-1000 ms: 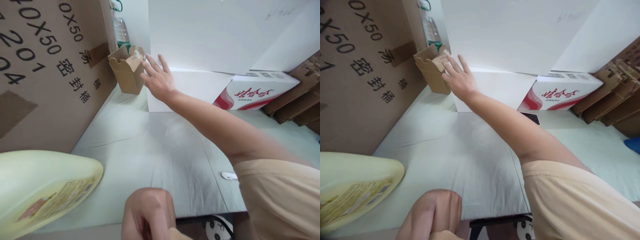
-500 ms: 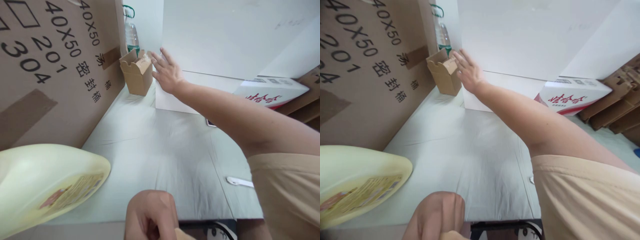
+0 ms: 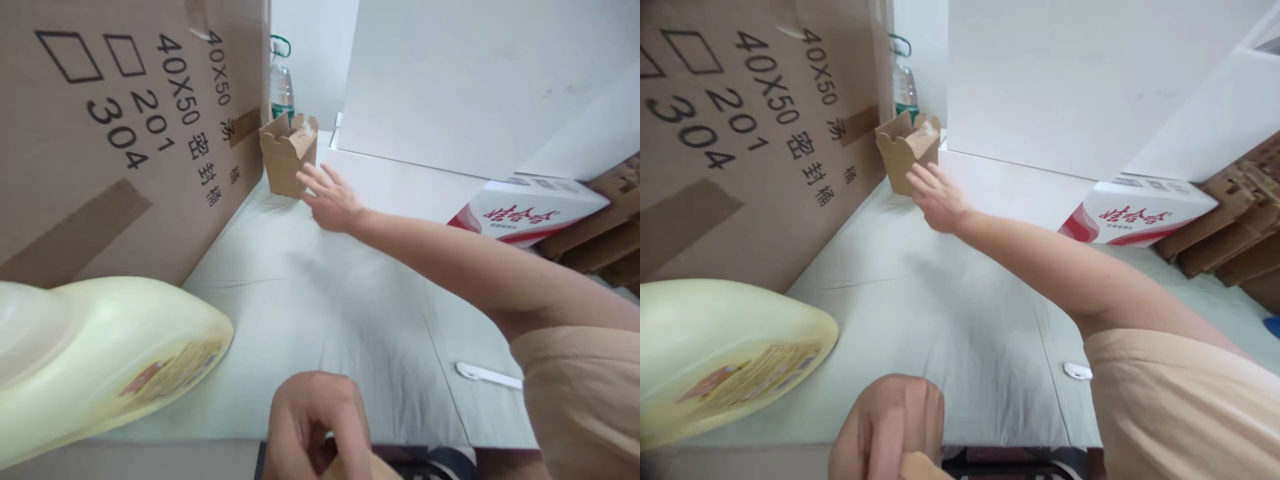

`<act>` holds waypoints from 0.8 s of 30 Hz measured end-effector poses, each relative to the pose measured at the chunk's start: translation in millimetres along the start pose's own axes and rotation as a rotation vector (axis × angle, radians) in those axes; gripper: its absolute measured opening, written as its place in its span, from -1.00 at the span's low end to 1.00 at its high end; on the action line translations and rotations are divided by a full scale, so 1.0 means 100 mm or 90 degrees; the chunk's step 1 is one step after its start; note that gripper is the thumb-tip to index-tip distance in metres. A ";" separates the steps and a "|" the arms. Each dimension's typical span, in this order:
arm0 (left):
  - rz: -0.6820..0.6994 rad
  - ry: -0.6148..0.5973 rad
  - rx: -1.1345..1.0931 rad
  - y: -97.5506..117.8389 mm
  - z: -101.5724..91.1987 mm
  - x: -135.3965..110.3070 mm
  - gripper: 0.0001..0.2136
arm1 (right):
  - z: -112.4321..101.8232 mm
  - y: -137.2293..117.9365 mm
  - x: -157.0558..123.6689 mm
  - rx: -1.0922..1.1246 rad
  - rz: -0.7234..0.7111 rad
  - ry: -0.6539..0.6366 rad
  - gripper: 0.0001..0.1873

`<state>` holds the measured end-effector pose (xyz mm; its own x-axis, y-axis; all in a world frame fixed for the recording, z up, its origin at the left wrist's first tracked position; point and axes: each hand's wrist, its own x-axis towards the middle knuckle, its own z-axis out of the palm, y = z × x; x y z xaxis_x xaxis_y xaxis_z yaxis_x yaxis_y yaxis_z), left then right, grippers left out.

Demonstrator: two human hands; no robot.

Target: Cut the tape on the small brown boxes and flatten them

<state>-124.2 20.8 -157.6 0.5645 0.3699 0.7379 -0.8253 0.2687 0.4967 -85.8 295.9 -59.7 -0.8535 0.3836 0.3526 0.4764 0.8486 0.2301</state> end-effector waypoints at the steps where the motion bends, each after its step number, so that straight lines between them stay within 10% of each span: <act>1: 0.029 -0.019 -0.021 -0.06 -0.03 0.01 -0.54 | 0.02 -0.12 0.00 0.025 -0.012 -0.025 -0.61; 6: 0.041 0.077 -0.033 -0.19 0.01 -0.11 -0.49 | 0.24 -0.30 0.56 0.180 0.054 -0.024 -0.57; 10: -0.071 0.230 0.005 -0.11 0.11 -0.27 -0.43 | 0.52 0.03 1.17 0.307 0.314 0.034 -0.62; 13: -0.165 0.197 0.009 0.00 0.09 -0.31 -0.38 | 0.69 0.29 1.41 0.330 0.405 0.028 -0.63; 18: -0.176 0.115 0.027 0.14 -0.01 -0.29 -0.41 | 0.73 0.35 1.40 0.320 0.394 0.032 -0.65; 24: -0.189 0.090 0.045 0.28 0.01 -0.11 -0.47 | 0.31 -0.20 0.83 0.283 0.258 0.072 -0.59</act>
<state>-153.9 23.2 -151.5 0.7727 0.4054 0.4884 -0.6209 0.3229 0.7143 -172.7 321.8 -63.1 -0.5831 0.6878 0.4323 0.6041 0.7229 -0.3353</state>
